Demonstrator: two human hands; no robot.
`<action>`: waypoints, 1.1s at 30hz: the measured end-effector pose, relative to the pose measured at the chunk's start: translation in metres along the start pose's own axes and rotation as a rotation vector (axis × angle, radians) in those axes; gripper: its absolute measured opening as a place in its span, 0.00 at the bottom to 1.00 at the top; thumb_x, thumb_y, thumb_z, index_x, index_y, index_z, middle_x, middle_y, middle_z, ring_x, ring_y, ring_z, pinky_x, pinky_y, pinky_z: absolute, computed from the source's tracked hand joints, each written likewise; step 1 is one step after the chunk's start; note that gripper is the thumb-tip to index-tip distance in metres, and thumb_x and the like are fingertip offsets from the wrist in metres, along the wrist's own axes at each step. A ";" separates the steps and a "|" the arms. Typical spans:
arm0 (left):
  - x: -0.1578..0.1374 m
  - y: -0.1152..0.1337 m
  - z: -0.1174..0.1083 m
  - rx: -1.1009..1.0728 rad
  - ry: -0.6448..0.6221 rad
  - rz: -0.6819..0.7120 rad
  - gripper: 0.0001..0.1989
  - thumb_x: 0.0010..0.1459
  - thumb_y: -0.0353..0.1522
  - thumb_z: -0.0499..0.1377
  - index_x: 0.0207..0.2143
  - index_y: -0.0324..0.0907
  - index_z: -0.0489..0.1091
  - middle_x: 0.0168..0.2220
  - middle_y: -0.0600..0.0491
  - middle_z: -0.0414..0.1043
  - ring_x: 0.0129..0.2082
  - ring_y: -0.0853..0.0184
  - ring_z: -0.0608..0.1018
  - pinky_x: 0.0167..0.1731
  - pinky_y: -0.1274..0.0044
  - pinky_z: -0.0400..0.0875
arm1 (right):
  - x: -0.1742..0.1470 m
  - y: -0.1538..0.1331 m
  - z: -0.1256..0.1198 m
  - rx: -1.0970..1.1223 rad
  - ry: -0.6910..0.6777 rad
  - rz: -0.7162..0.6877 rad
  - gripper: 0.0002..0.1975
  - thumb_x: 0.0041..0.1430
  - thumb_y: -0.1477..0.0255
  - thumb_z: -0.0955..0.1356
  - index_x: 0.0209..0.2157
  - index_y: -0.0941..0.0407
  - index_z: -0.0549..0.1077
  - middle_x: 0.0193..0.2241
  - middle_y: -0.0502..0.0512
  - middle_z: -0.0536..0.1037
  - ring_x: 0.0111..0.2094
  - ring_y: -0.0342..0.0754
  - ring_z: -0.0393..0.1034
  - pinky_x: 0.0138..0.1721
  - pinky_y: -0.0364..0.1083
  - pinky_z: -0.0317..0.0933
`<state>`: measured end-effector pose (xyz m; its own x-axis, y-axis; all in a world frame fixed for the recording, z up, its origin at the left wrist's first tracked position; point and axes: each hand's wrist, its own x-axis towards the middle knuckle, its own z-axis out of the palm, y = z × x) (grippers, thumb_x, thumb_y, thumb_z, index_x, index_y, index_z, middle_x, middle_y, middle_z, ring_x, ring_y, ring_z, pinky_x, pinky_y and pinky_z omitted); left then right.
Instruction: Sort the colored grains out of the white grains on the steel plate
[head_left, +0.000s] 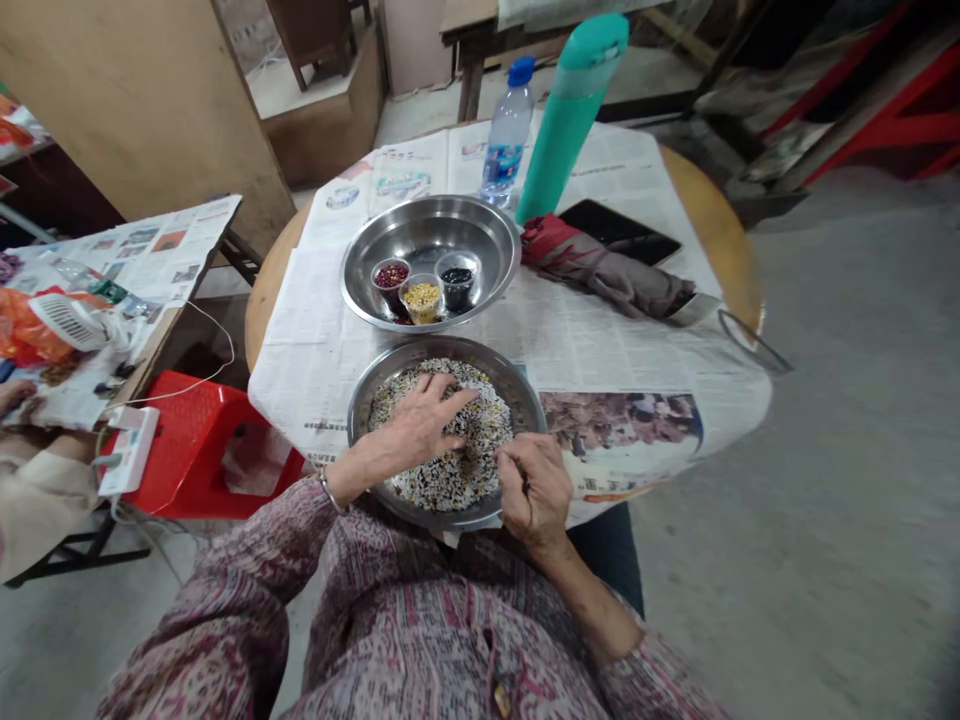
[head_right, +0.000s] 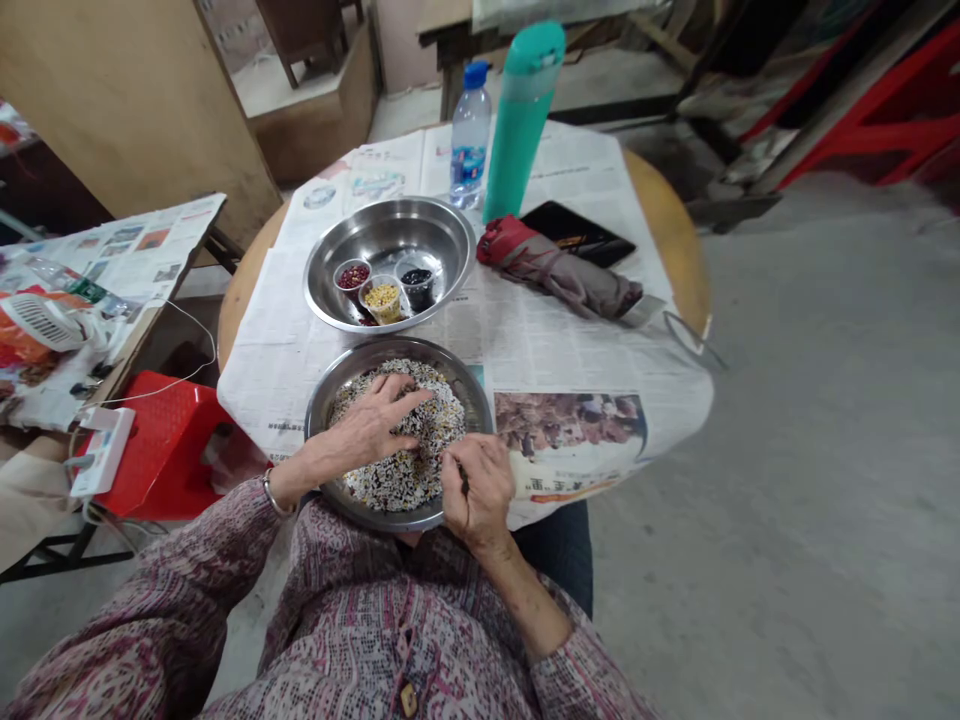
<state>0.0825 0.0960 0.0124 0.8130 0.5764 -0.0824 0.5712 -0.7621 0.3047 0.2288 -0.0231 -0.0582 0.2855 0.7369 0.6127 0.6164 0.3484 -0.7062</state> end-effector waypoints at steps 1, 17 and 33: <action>0.004 0.003 0.002 -0.029 -0.019 0.024 0.22 0.59 0.30 0.61 0.56 0.43 0.65 0.54 0.46 0.62 0.54 0.57 0.68 0.54 0.64 0.69 | 0.000 0.000 0.000 0.002 -0.003 0.004 0.07 0.60 0.79 0.63 0.31 0.52 0.69 0.27 0.52 0.72 0.35 0.51 0.66 0.39 0.51 0.60; -0.061 -0.012 -0.027 0.061 0.021 -0.183 0.10 0.62 0.29 0.56 0.47 0.43 0.67 0.51 0.47 0.65 0.51 0.58 0.68 0.48 0.65 0.71 | -0.002 0.002 0.001 0.002 0.010 -0.004 0.07 0.60 0.78 0.64 0.32 0.52 0.70 0.28 0.51 0.72 0.35 0.51 0.67 0.40 0.51 0.61; -0.030 0.030 0.005 -0.119 -0.064 0.187 0.08 0.64 0.31 0.58 0.45 0.40 0.70 0.50 0.47 0.67 0.49 0.62 0.71 0.51 0.69 0.71 | -0.003 0.003 0.002 -0.012 0.016 0.002 0.07 0.61 0.77 0.63 0.31 0.52 0.69 0.27 0.52 0.71 0.34 0.51 0.66 0.39 0.51 0.61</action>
<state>0.0759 0.0548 0.0193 0.9113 0.4053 -0.0724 0.3953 -0.8120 0.4295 0.2283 -0.0232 -0.0626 0.2985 0.7280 0.6172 0.6245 0.3400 -0.7031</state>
